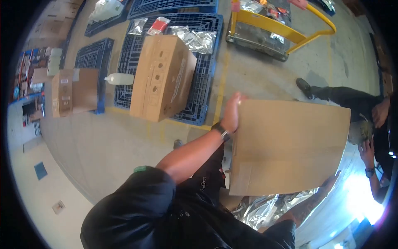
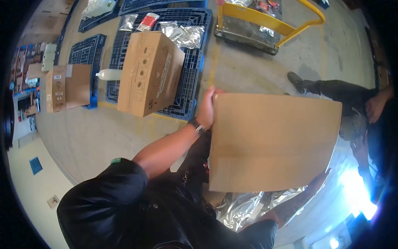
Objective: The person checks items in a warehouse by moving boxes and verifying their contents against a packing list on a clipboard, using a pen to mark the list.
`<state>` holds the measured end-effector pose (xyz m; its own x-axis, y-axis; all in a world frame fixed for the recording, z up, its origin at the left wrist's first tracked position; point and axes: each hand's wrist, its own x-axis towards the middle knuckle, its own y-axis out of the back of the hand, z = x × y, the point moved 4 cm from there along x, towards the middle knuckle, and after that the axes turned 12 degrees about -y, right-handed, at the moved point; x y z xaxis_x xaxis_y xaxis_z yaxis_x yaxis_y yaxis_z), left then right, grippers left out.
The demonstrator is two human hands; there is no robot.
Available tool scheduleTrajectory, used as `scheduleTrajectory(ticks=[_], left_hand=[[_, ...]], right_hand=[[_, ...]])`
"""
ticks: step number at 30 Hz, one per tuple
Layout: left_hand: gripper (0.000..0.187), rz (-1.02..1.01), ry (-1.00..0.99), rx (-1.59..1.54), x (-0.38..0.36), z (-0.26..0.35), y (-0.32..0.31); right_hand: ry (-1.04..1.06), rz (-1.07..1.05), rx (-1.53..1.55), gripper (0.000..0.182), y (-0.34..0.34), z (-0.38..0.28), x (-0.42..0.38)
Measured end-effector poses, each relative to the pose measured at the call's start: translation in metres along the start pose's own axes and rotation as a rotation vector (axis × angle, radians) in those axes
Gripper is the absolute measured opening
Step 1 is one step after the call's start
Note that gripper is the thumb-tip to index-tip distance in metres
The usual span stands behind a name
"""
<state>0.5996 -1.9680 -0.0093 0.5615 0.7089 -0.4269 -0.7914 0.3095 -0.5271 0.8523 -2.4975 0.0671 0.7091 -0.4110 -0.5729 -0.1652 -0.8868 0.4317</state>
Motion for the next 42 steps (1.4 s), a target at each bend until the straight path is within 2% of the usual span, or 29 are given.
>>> scheduleTrajectory(ticks=[1, 3, 6, 8, 12, 14, 18, 19, 21, 24, 25, 27, 29, 31, 32, 34, 36, 38, 39, 40, 41, 42], left_hand=[[0.049, 0.088, 0.030, -0.059, -0.018, 0.018, 0.010], [0.055, 0.129, -0.176, 0.079, -0.052, 0.054, 0.040], [0.058, 0.193, -0.211, -0.138, -0.108, 0.108, 0.076], [0.060, 0.288, -0.317, -0.227, -0.143, 0.148, 0.092], [0.058, 0.445, -0.464, -0.185, -0.208, 0.173, 0.160], [0.058, 0.474, -0.503, -0.364, -0.246, 0.179, 0.201], [0.056, 0.411, -0.576, -0.456, -0.315, 0.217, 0.277], [0.056, 0.460, -0.527, -0.425, -0.324, 0.235, 0.292], [0.057, 0.524, -0.462, -0.404, -0.346, 0.253, 0.329], [0.054, 0.437, -0.436, -0.361, -0.366, 0.282, 0.391], [0.054, 0.339, -0.428, -0.291, -0.371, 0.301, 0.399], [0.053, 0.208, -0.404, -0.205, -0.367, 0.322, 0.424], [0.054, 0.340, -0.319, -0.148, -0.359, 0.327, 0.462], [0.057, 0.331, -0.333, -0.047, -0.355, 0.339, 0.488], [0.060, 0.347, -0.359, 0.039, -0.353, 0.345, 0.500], [0.063, 0.283, -0.331, 0.079, -0.343, 0.355, 0.516], [0.066, 0.219, -0.290, 0.119, -0.327, 0.355, 0.543], [0.073, 0.243, -0.342, 0.285, -0.299, 0.353, 0.583], [0.078, 0.222, -0.299, 0.264, -0.287, 0.354, 0.587], [0.078, 0.182, -0.269, 0.279, -0.276, 0.354, 0.600], [0.068, 0.211, -0.313, 0.365, -0.263, 0.356, 0.619], [0.059, 0.228, -0.360, 0.447, -0.248, 0.353, 0.625]], right_hand=[[0.002, -0.058, 0.071, 0.064, -0.015, -0.007, -0.007], [0.008, -0.125, 0.138, 0.065, -0.034, -0.018, -0.025], [0.177, -0.137, -0.016, 0.070, -0.066, -0.048, -0.055], [0.186, -0.398, 0.002, 0.065, -0.114, -0.067, -0.073], [0.316, -0.365, -0.068, 0.061, -0.192, -0.092, -0.169], [0.286, -0.581, -0.044, 0.060, -0.210, -0.080, -0.210], [0.332, -0.566, -0.147, 0.066, -0.200, -0.042, -0.316], [0.356, -0.571, -0.147, 0.066, -0.203, -0.036, -0.342], [0.333, -0.513, -0.140, 0.069, -0.198, -0.006, -0.370], [0.245, -0.558, -0.228, 0.072, -0.196, 0.058, -0.370], [0.259, -0.576, -0.191, 0.071, -0.201, 0.082, -0.384], [0.459, -0.554, -0.350, 0.069, -0.212, 0.144, -0.355], [0.318, -0.519, -0.340, 0.067, -0.206, 0.199, -0.349], [-0.068, -0.534, -0.109, 0.068, -0.203, 0.256, -0.430], [-0.144, -0.545, -0.105, 0.069, -0.199, 0.280, -0.453], [-0.142, -0.666, 0.000, 0.073, -0.198, 0.334, -0.464], [-0.288, -0.804, 0.151, 0.076, -0.202, 0.401, -0.442], [-0.280, -0.722, 0.189, 0.078, -0.194, 0.436, -0.462], [-0.269, -0.657, 0.195, 0.080, -0.189, 0.452, -0.472], [-0.284, -0.697, 0.303, 0.078, -0.188, 0.481, -0.469], [-0.288, -0.730, 0.411, 0.076, -0.191, 0.513, -0.457], [-0.371, -0.735, 0.330, 0.074, -0.192, 0.543, -0.449]])
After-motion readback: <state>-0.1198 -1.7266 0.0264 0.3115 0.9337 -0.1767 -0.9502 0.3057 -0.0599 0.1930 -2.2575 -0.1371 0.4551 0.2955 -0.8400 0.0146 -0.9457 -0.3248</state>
